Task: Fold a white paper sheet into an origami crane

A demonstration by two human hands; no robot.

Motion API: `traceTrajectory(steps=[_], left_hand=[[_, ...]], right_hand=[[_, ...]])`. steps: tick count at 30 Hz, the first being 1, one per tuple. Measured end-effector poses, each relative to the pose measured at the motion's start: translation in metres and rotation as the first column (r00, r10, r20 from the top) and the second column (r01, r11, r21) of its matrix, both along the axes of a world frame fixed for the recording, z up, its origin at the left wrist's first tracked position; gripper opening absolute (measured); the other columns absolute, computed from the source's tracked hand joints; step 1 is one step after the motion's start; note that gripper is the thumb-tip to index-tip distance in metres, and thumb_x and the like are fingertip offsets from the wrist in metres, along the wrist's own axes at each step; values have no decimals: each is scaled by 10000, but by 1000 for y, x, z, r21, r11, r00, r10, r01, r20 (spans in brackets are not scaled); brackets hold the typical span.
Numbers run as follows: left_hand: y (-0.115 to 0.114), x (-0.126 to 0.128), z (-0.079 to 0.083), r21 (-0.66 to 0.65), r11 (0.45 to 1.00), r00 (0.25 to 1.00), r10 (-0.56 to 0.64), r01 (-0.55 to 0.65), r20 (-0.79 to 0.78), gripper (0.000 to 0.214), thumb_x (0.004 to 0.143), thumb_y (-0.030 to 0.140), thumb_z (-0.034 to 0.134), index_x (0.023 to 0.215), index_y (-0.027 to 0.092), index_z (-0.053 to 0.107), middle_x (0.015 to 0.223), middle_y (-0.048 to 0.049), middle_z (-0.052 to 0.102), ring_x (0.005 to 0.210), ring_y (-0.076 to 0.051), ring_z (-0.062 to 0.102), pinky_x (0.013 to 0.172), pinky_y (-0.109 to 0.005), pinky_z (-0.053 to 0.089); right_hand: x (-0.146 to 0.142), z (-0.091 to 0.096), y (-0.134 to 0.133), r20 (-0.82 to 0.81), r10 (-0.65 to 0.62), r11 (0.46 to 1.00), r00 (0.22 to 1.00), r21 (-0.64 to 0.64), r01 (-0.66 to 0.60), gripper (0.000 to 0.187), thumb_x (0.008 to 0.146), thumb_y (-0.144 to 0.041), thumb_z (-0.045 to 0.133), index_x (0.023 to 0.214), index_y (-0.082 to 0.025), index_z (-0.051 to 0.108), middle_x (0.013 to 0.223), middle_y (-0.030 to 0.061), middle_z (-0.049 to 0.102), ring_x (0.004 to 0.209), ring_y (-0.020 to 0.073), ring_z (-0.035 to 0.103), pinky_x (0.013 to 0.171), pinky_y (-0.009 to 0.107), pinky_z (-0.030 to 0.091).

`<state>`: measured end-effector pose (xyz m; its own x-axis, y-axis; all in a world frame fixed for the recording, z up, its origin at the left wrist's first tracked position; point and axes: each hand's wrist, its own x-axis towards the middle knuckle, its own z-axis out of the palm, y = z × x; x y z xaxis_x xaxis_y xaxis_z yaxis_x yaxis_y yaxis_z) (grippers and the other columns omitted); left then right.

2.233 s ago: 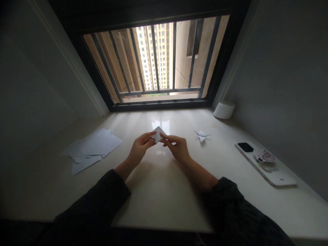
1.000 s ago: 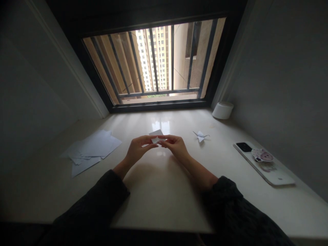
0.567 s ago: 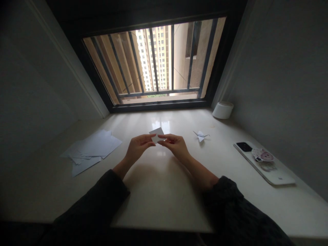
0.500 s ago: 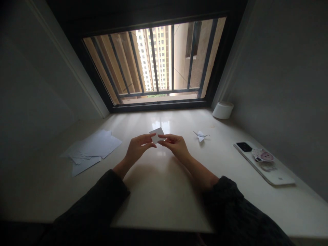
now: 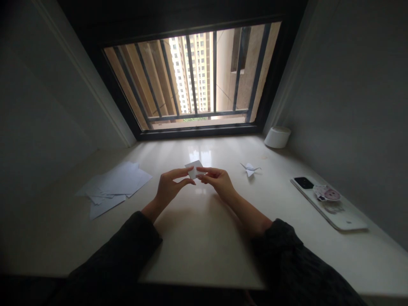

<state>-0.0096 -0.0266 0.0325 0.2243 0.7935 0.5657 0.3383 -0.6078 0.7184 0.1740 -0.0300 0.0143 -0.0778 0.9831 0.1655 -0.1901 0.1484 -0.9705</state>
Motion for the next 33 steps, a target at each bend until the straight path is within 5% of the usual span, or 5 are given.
traceTrajectory(steps=[5, 11, 15, 25, 33], left_hand=[[0, 1, 2, -27, 1000, 1000, 13, -13, 21, 336, 631, 329, 764, 956, 258, 715, 904, -44, 727, 828, -225, 683, 809, -373, 536], [3, 5, -2, -269, 948, 965, -105, 170, 241, 342, 650, 323, 745, 959, 180, 707, 914, -77, 723, 844, -226, 682, 822, -382, 539], [5, 6, -2, -334, 926, 951, -69, 173, 301, 263, 639, 311, 755, 857, 167, 720, 856, -72, 730, 794, -202, 683, 795, -353, 539], [-2, 14, -1, -304, 951, 921, 73, 51, 383, 181, 659, 331, 734, 741, 170, 716, 760, -45, 721, 729, -181, 666, 729, -327, 535], [-6, 17, -7, -244, 970, 912, 105, -5, 397, 169, 666, 323, 730, 772, 192, 719, 804, -36, 725, 763, -183, 672, 753, -332, 540]], right_hand=[[-1, 0, 1, 18, -5, 1000, 1000, 9, 5, 370, 587, -351, 776, 930, -218, 734, 634, 16, 675, 563, 114, 505, 613, 299, 443], [0, 1, -1, 64, -19, 999, 998, 41, 16, 389, 582, -365, 783, 932, -204, 732, 596, 6, 653, 579, 124, 536, 610, 293, 449], [-1, 3, -3, 72, -14, 998, 997, 60, 10, 389, 584, -355, 789, 942, -215, 728, 645, 12, 680, 623, 137, 581, 648, 299, 464], [-4, 1, -2, 75, -40, 996, 996, 86, 33, 317, 596, -361, 774, 891, -249, 740, 814, 38, 731, 697, 168, 621, 665, 326, 505], [-4, 2, -1, 32, -120, 993, 992, 26, 119, 230, 541, -352, 797, 728, -225, 752, 649, 32, 709, 601, 161, 613, 641, 335, 504]])
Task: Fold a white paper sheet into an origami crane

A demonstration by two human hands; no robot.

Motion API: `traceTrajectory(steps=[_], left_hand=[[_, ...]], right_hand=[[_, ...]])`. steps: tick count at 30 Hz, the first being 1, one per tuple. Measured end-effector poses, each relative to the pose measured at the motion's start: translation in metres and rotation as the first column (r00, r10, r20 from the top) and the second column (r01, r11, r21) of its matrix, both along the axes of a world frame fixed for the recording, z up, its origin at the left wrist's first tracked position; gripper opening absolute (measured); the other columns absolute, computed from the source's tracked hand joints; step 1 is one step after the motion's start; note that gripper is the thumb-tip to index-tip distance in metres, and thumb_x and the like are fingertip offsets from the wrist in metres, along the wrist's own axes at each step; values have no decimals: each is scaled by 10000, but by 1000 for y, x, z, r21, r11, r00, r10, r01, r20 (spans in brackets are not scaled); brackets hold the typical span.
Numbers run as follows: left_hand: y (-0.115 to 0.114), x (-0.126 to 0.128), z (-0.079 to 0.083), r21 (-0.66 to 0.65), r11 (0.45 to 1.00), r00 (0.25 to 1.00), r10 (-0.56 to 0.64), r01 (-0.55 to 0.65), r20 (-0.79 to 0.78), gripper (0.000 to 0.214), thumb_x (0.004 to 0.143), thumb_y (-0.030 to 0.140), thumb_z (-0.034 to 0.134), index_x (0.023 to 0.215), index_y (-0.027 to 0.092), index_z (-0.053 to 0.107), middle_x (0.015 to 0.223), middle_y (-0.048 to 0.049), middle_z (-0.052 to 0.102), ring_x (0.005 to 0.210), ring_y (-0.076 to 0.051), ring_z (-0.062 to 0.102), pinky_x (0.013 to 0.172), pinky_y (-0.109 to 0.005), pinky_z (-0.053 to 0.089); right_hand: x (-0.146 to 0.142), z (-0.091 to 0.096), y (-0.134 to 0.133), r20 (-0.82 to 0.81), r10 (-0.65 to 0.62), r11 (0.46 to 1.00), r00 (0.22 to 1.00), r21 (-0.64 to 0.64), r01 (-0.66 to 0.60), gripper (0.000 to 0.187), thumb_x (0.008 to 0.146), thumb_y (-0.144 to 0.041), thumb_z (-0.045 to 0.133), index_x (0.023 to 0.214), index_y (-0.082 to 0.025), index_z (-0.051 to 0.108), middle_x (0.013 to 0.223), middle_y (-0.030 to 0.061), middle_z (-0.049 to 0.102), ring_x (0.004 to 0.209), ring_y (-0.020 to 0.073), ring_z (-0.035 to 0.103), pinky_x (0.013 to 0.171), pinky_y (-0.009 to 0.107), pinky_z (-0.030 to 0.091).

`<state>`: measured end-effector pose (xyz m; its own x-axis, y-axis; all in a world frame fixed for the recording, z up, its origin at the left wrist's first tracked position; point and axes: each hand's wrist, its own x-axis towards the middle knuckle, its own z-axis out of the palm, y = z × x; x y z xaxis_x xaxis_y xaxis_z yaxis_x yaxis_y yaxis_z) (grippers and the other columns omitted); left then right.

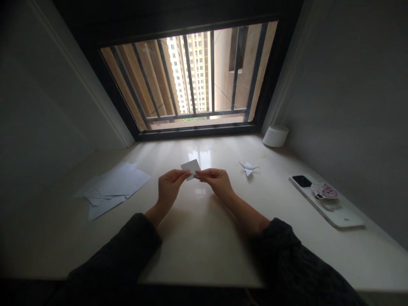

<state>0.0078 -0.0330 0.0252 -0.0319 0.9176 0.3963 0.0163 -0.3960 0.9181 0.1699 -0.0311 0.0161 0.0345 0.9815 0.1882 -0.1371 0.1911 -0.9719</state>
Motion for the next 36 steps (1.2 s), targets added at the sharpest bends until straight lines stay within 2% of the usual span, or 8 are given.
traceTrajectory(steps=[5, 12, 21, 30, 36], left_hand=[[6, -1, -3, -22, 998, 998, -53, 54, 37, 176, 670, 303, 730, 799, 185, 715, 804, -33, 723, 767, -175, 669, 763, -326, 535], [2, 1, 0, -20, 1000, 999, -18, 19, 26, 173, 667, 322, 729, 773, 186, 714, 783, -32, 720, 745, -170, 664, 744, -326, 539], [1, 7, -3, -102, 994, 988, 52, -38, 146, 215, 674, 342, 721, 796, 165, 719, 807, -46, 725, 764, -172, 661, 749, -325, 536], [0, 7, -3, -117, 992, 979, 66, -44, 194, 213, 681, 342, 717, 788, 158, 701, 798, -39, 721, 737, -156, 661, 728, -305, 535], [0, 7, -5, -99, 994, 979, 63, -45, 196, 203, 685, 332, 716, 796, 163, 703, 807, -39, 720, 753, -156, 659, 737, -303, 532]], right_hand=[[1, 2, -1, 31, 6, 1000, 1000, 26, -7, 231, 560, -358, 787, 745, -223, 754, 665, 37, 713, 610, 162, 615, 641, 327, 499], [-1, 2, -1, 46, -21, 998, 999, 55, 19, 287, 582, -393, 774, 809, -218, 752, 694, 48, 722, 643, 186, 638, 684, 362, 525], [-5, 4, -5, 7, -72, 996, 997, 58, 71, 224, 600, -365, 769, 785, -241, 755, 723, 46, 732, 634, 187, 640, 675, 362, 530], [-3, 4, -4, 23, 20, 998, 1000, 62, -21, 264, 591, -349, 785, 826, -234, 752, 720, 47, 733, 662, 198, 655, 694, 368, 526], [-4, 4, -5, 26, 22, 997, 999, 75, -24, 256, 603, -348, 778, 830, -230, 752, 700, 45, 728, 644, 187, 646, 678, 352, 517]])
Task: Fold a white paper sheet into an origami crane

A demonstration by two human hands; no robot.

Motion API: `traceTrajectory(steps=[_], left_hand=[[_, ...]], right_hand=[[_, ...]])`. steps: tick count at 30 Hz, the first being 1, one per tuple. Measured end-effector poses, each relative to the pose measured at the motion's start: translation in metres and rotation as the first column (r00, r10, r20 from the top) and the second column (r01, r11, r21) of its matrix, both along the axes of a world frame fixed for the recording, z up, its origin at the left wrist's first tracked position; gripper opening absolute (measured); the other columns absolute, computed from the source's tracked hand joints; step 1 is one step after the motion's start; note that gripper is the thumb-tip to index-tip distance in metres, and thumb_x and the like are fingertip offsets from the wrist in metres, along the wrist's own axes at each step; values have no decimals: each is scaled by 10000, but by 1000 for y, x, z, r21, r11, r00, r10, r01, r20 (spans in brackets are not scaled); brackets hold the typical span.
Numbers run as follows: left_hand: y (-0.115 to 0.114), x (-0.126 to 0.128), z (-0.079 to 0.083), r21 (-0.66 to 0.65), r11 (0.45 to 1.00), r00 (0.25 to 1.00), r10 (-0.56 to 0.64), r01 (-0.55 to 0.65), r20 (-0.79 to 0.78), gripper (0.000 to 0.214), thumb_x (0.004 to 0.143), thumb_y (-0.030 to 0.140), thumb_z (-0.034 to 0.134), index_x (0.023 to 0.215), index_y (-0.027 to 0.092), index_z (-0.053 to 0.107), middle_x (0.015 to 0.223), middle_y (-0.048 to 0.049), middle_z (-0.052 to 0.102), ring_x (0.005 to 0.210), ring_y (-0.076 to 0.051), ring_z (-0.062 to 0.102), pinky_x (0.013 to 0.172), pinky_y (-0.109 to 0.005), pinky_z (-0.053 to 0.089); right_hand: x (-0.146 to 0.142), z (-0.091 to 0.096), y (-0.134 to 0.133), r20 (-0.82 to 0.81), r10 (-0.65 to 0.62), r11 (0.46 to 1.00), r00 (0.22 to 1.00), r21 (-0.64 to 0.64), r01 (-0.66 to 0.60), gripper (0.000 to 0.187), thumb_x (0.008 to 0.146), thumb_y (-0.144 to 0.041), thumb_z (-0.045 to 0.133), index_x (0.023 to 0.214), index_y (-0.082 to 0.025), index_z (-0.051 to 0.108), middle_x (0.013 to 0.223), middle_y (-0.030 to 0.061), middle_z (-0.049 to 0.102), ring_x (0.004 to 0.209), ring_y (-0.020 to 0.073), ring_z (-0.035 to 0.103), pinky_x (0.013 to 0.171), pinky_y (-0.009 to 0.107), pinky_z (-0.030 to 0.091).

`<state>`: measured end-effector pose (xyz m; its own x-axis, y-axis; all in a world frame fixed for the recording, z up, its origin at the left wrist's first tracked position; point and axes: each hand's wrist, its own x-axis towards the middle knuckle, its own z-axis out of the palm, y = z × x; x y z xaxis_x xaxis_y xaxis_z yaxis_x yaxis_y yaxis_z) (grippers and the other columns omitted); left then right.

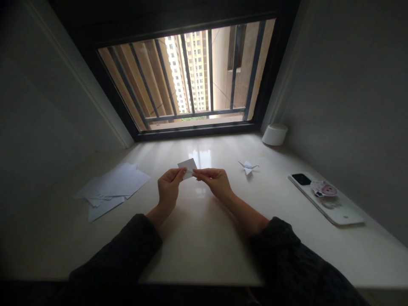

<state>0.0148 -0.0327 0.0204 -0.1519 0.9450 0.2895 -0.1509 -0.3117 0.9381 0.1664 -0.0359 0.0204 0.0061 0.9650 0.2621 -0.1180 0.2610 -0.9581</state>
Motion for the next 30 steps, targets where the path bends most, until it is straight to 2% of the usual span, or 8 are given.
traceTrajectory(steps=[7, 13, 30], left_hand=[[-1, 1, 0, 4, 1000, 1000, 15, -15, -5, 224, 675, 336, 722, 799, 150, 705, 811, -56, 716, 762, -169, 657, 734, -314, 531], [-2, 2, 2, 4, 1000, 1000, 13, -13, 6, 183, 680, 313, 724, 768, 154, 702, 778, -37, 713, 731, -143, 649, 714, -274, 522], [-2, 2, 2, 40, 999, 1000, -7, 8, -14, 184, 701, 311, 706, 743, 146, 635, 758, -30, 701, 714, -145, 658, 679, -269, 532]], right_hand=[[-3, 1, -1, -91, -8, 999, 996, -38, 4, 211, 586, -312, 787, 774, -224, 753, 655, 28, 715, 593, 149, 615, 629, 311, 488], [-3, 0, 0, -135, 4, 999, 991, -46, -11, 230, 586, -309, 789, 796, -226, 749, 626, 21, 706, 578, 140, 604, 598, 295, 462], [-2, -2, 1, -153, 20, 996, 988, -85, -33, 250, 578, -291, 792, 816, -224, 748, 641, 20, 710, 579, 142, 605, 629, 313, 456]])
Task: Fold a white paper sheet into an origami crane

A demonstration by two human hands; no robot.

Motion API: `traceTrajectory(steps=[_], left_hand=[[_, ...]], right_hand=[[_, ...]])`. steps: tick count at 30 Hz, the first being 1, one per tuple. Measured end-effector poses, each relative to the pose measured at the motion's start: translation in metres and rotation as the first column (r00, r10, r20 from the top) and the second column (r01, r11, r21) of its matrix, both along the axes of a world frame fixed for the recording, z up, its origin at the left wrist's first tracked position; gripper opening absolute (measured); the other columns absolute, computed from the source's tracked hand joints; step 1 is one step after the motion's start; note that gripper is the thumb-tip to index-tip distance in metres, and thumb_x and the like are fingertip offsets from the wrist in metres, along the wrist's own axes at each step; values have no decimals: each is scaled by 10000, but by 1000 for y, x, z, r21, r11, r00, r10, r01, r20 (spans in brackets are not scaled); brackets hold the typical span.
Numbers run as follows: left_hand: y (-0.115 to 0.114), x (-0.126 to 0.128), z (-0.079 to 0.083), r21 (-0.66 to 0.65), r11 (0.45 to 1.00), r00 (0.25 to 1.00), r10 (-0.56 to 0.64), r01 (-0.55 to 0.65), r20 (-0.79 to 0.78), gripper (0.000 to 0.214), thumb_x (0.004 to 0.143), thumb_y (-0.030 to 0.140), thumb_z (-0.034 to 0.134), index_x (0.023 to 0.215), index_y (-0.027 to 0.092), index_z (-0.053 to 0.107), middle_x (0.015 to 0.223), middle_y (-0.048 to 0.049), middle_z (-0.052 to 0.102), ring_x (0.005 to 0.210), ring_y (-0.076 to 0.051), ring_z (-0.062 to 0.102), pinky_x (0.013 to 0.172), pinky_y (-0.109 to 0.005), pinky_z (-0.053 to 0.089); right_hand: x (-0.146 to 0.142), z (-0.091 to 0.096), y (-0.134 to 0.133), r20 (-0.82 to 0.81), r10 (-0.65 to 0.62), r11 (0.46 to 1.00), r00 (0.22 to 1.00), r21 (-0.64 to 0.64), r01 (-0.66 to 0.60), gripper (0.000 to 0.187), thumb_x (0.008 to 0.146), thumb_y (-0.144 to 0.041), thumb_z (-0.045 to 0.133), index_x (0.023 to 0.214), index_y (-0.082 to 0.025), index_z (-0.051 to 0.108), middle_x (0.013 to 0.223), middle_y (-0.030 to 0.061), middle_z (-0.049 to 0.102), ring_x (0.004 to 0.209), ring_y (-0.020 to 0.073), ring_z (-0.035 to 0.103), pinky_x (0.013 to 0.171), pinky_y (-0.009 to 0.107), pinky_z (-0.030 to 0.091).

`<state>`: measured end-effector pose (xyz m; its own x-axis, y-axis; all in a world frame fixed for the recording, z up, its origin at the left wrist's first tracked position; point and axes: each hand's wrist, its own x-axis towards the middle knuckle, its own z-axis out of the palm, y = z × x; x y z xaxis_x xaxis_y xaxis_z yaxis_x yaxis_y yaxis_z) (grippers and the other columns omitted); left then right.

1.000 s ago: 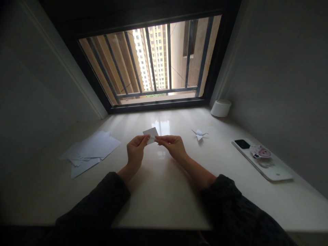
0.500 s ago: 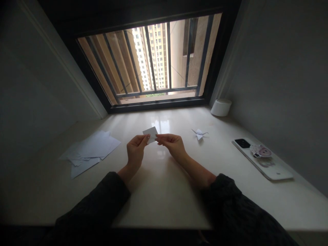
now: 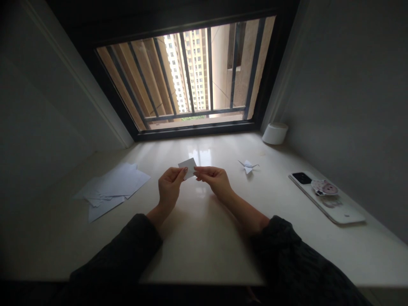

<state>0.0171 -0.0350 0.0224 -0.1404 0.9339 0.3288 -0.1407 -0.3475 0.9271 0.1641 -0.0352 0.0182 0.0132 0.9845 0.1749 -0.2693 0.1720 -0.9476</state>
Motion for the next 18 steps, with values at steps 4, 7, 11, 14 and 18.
traceTrajectory(steps=[4, 7, 11, 14, 18], left_hand=[[-2, 2, -1, -18, 1000, 1000, -10, 10, 27, 203, 701, 307, 708, 755, 149, 594, 723, -27, 701, 692, -151, 666, 664, -281, 540], [-2, 3, -2, -42, 999, 999, -8, 10, 51, 213, 694, 309, 714, 731, 145, 583, 759, -37, 707, 720, -156, 670, 677, -285, 543], [1, 3, -3, -42, 999, 998, -8, 10, 58, 231, 689, 316, 717, 716, 145, 565, 744, -31, 703, 706, -155, 670, 668, -287, 547], [2, 2, -2, -47, 999, 997, 20, -17, 69, 256, 700, 344, 704, 716, 146, 543, 684, -18, 687, 643, -157, 664, 624, -296, 551], [3, 0, -4, -55, 998, 999, 5, -3, 46, 266, 713, 362, 688, 746, 149, 532, 663, -15, 679, 631, -159, 665, 641, -311, 554]], right_hand=[[1, -2, 2, 6, -5, 1000, 1000, -4, 5, 256, 575, -304, 789, 814, -221, 748, 628, 23, 704, 576, 149, 604, 620, 316, 449], [3, -5, 4, 9, -13, 1000, 1000, -7, 13, 256, 570, -311, 788, 808, -223, 749, 611, 22, 698, 564, 147, 598, 614, 316, 444], [3, -6, 5, 13, -12, 1000, 1000, -19, 12, 250, 572, -312, 786, 805, -228, 751, 608, 22, 696, 563, 145, 597, 614, 313, 438], [3, -7, 5, 23, 3, 1000, 1000, -14, -3, 261, 562, -310, 791, 806, -223, 751, 620, 25, 700, 565, 149, 600, 603, 310, 435], [3, -9, 6, 26, -15, 1000, 1000, -21, 15, 281, 554, -330, 789, 805, -212, 749, 608, 28, 696, 559, 153, 601, 591, 307, 440]])
